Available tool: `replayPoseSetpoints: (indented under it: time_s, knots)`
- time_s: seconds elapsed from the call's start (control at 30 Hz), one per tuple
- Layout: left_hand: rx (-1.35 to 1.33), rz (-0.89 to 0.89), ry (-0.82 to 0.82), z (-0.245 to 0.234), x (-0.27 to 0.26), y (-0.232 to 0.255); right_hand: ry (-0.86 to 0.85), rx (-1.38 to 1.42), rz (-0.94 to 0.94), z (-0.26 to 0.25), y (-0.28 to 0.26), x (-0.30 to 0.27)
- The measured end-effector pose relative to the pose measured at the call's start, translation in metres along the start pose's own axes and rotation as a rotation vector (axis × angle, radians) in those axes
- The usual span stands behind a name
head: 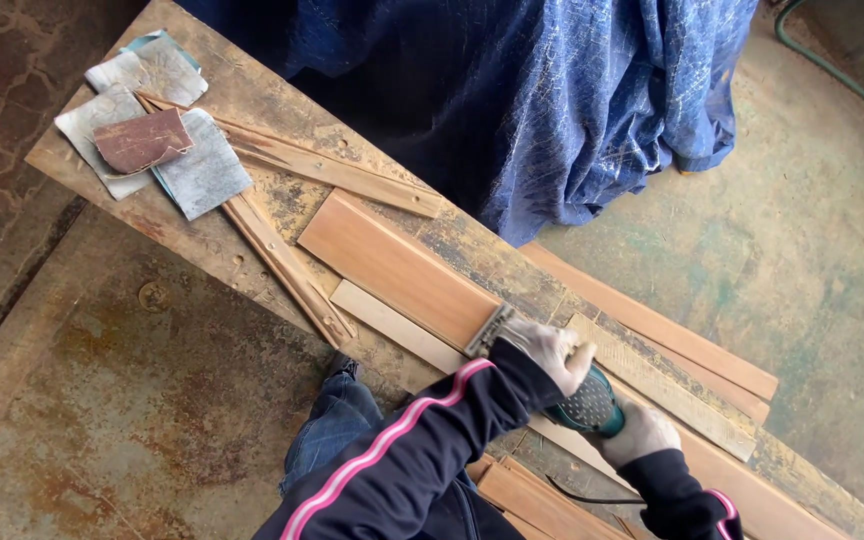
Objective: Sanding wooden planks at a workbench using a power sander and manual sandpaper.
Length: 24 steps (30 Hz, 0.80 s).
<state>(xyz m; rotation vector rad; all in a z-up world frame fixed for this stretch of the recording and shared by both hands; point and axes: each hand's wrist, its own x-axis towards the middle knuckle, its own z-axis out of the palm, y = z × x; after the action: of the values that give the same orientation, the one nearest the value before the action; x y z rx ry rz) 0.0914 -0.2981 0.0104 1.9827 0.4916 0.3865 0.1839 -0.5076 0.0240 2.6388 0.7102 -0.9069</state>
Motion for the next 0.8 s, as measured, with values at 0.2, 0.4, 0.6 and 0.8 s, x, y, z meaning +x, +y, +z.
replayPoseSetpoints:
  time_s: [0.2, 0.4, 0.6, 0.8]
  knots:
    - [0.003, -0.059, -0.125, -0.007, 0.003, 0.009, -0.008, 0.011, 0.098, 0.006, 0.005, -0.005]
    - [0.011, -0.003, -0.031, -0.064, 0.019, -0.024, 0.051, 0.02, -0.032, -0.034, -0.077, 0.002]
    - [0.047, 0.006, 0.134, -0.144, 0.024, -0.069, 0.075, 0.085, -0.177, -0.071, -0.18, 0.008]
    - [0.108, -0.017, 0.194, -0.22, 0.029, -0.111, 0.111, 0.096, -0.309, -0.088, -0.262, 0.021]
